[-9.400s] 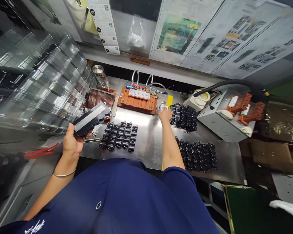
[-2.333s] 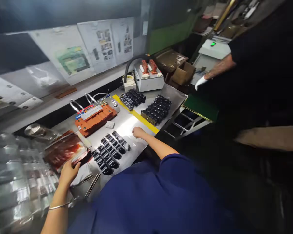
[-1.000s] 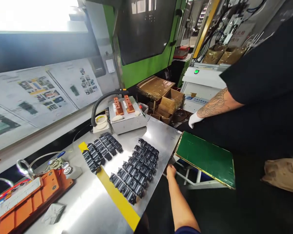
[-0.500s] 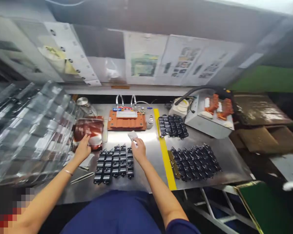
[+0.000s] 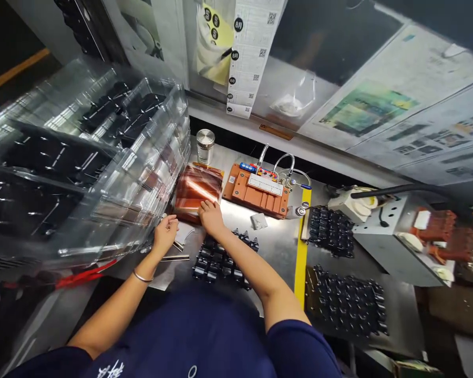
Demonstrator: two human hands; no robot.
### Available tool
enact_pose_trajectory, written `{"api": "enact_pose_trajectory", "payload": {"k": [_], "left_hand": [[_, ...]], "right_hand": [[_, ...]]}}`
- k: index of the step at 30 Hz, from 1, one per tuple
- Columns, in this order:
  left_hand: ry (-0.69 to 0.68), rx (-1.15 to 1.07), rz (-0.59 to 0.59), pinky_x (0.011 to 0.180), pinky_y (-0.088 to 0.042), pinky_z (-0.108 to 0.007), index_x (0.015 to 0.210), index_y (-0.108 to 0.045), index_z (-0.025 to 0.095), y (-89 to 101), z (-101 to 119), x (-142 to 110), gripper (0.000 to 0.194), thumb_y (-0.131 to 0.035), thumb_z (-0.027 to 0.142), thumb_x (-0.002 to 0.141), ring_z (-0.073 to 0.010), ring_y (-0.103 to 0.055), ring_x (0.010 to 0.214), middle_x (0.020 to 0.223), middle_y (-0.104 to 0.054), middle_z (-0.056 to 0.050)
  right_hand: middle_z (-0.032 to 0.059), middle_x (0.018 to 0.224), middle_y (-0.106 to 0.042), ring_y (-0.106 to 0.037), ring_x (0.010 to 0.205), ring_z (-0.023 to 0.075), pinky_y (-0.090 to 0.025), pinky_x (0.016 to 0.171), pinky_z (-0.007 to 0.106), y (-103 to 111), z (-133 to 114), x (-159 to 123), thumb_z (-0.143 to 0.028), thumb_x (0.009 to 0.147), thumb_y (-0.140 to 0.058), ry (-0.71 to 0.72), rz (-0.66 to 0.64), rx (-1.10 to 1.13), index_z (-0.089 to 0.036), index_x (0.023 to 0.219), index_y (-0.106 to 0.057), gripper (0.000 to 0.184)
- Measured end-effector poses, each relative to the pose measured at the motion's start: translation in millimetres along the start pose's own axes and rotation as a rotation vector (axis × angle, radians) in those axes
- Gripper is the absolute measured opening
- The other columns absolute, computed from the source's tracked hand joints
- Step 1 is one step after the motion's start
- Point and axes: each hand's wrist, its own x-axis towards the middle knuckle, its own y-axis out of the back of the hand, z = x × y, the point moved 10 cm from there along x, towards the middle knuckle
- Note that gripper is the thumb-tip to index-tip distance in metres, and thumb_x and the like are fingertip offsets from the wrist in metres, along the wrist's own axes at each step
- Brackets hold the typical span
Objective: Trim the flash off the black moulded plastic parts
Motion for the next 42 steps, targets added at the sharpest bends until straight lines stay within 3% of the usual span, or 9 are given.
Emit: {"api": "enact_pose_trajectory", "payload": {"k": [5,11,17,20,24,29,35,39,42], "left_hand": [[0.222,-0.243,-0.110,0.045,-0.052,-0.025,0.095,-0.056,0.015,-21.4,8.5,16.0,0.041,-0.048,0.054,0.087,-0.0150,-0.065,0.052,0.081,-0.070,-0.009],[0.291,-0.540,-0.259,0.072,-0.060,-0.031,0.093,-0.058,0.013,-53.5,42.8,25.7,0.034,-0.075,0.030,0.068,-0.0191,-0.073,0.076,0.083,-0.071,-0.007],[0.224,-0.404,-0.076,0.071,-0.060,-0.032,0.094,-0.053,0.015,-41.2,43.9,30.3,0.017,-0.059,0.021,0.078,-0.0169,-0.073,0.072,0.080,-0.069,-0.005],[0.222,-0.303,0.010,0.070,-0.059,-0.031,0.090,-0.049,0.016,-31.8,36.4,35.7,0.012,-0.052,0.015,0.080,-0.0144,-0.071,0.067,0.074,-0.065,-0.002],[0.156,-0.161,0.068,0.072,-0.059,-0.038,0.085,-0.052,0.018,-20.9,40.5,39.1,0.010,-0.057,0.018,0.077,-0.0192,-0.070,0.073,0.076,-0.061,-0.002],[0.017,-0.075,0.146,0.105,-0.043,-0.043,0.075,-0.059,0.019,-9.1,65.5,34.7,0.006,-0.064,0.021,0.073,-0.0268,-0.058,0.113,0.101,-0.060,-0.010],[0.069,-0.250,-0.038,0.073,-0.058,-0.037,0.082,-0.057,0.016,-36.7,67.1,28.7,0.015,-0.062,0.027,0.074,-0.0193,-0.068,0.072,0.074,-0.066,-0.005],[0.037,-0.389,-0.190,0.073,-0.058,-0.038,0.096,-0.061,0.014,-52.9,78.7,13.9,0.035,-0.071,0.032,0.067,-0.0199,-0.069,0.073,0.080,-0.071,-0.007],[-0.086,-0.341,-0.249,0.076,-0.057,-0.036,0.094,-0.069,0.015,-52.5,98.4,1.4,0.031,-0.070,0.033,0.069,-0.0207,-0.069,0.074,0.082,-0.072,-0.007]], "right_hand": [[0.0121,0.130,-0.065,-0.059,0.120,0.0249,-0.042,0.102,0.045,26.3,18.8,-14.2,-0.026,0.100,-0.046,-0.035,0.082,0.024,-0.018,0.121,-0.067,0.031],[0.0131,0.123,-0.068,-0.060,0.116,0.0260,-0.045,0.098,0.043,37.3,24.1,-25.2,-0.026,0.096,-0.053,-0.026,0.065,0.071,-0.015,0.117,-0.070,0.029],[0.0140,0.141,-0.055,-0.048,0.132,0.0272,-0.039,0.109,0.044,39.3,27.4,-17.6,-0.032,0.091,-0.060,-0.074,0.115,0.139,-0.018,0.133,-0.058,0.045],[0.0186,0.149,-0.045,-0.039,0.141,0.0296,-0.033,0.114,0.045,35.4,58.9,-8.8,-0.034,0.091,-0.058,-0.326,0.188,0.235,-0.012,0.142,-0.047,0.057],[0.0208,0.141,-0.054,-0.053,0.129,0.0266,-0.042,0.107,0.039,13.9,84.4,-3.1,-0.033,0.097,-0.047,-0.516,0.141,0.433,-0.007,0.144,-0.043,0.054],[0.0185,0.140,-0.055,-0.052,0.130,0.0283,-0.042,0.108,0.041,16.9,82.0,-9.1,-0.033,0.095,-0.050,-0.492,0.118,0.383,-0.009,0.142,-0.047,0.052],[0.0142,0.132,-0.061,-0.054,0.125,0.0244,-0.042,0.109,0.040,61.0,38.6,-9.1,-0.024,0.094,-0.052,-0.193,0.285,0.311,-0.014,0.129,-0.061,0.038],[0.0099,0.112,-0.070,-0.064,0.106,0.0190,-0.050,0.096,0.032,82.9,2.0,-13.3,-0.028,0.097,-0.049,-0.002,0.318,0.381,-0.019,0.119,-0.067,0.030],[0.0093,0.109,-0.072,-0.067,0.101,0.0187,-0.051,0.091,0.029,94.5,-9.8,-21.1,-0.034,0.094,-0.055,0.010,0.293,0.366,-0.018,0.115,-0.069,0.029]]}}
